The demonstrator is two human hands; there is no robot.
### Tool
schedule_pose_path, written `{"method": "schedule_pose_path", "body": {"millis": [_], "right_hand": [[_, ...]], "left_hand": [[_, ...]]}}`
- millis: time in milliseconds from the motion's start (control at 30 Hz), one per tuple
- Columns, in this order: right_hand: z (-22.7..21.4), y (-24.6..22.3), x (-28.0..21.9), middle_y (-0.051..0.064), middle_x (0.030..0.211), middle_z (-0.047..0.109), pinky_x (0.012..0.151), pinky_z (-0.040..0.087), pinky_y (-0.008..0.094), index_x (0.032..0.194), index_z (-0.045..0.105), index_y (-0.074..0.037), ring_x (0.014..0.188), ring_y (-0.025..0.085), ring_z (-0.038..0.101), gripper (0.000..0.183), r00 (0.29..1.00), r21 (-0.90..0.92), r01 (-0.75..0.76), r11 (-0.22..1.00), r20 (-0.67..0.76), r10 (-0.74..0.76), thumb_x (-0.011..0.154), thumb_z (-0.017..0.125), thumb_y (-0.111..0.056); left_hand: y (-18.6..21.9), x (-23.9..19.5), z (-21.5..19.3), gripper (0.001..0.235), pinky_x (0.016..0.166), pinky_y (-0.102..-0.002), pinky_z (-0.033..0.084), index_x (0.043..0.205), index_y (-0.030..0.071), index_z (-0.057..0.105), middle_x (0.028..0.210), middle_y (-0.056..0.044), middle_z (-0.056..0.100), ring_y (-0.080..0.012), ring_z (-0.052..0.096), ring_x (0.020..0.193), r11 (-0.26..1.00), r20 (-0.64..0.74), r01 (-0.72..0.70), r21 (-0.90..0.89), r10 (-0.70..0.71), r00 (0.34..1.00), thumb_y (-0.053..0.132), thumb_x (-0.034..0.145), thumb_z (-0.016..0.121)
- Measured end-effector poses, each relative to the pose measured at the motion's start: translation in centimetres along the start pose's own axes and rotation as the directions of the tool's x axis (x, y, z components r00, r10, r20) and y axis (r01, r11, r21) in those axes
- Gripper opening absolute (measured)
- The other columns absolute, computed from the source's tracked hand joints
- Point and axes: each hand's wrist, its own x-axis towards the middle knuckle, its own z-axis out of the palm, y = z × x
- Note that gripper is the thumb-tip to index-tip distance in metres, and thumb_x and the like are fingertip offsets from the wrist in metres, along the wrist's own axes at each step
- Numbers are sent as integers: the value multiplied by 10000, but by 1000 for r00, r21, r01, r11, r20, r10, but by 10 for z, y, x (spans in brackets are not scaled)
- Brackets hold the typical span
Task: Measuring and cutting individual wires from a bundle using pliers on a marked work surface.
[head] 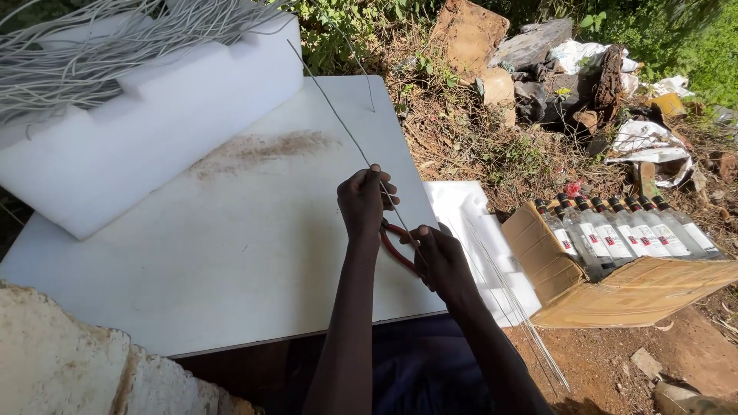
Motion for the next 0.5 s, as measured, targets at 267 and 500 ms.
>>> {"method": "schedule_pose_path", "body": {"millis": [267, 500], "right_hand": [[2, 15, -14, 41, 417, 492, 494, 401, 307, 974, 728, -161, 431, 149, 416, 214, 995, -318, 94, 943, -9, -103, 974, 546, -272], [18, 1, -24, 199, 749, 749, 624, 541, 421, 1094, 752, -136, 682, 433, 708, 223, 976, -495, 47, 867, -163, -147, 941, 589, -145]], "left_hand": [[-13, 13, -22, 361, 414, -244, 508, 799, 37, 691, 580, -128, 630, -180, 623, 476, 992, -62, 104, -76, -109, 992, 292, 996, 527], [-15, 9, -21, 437, 380, -235, 479, 727, 33, 671, 528, -140, 610, -173, 591, 421, 994, -37, 98, 38, -97, 995, 321, 1007, 499]]}}
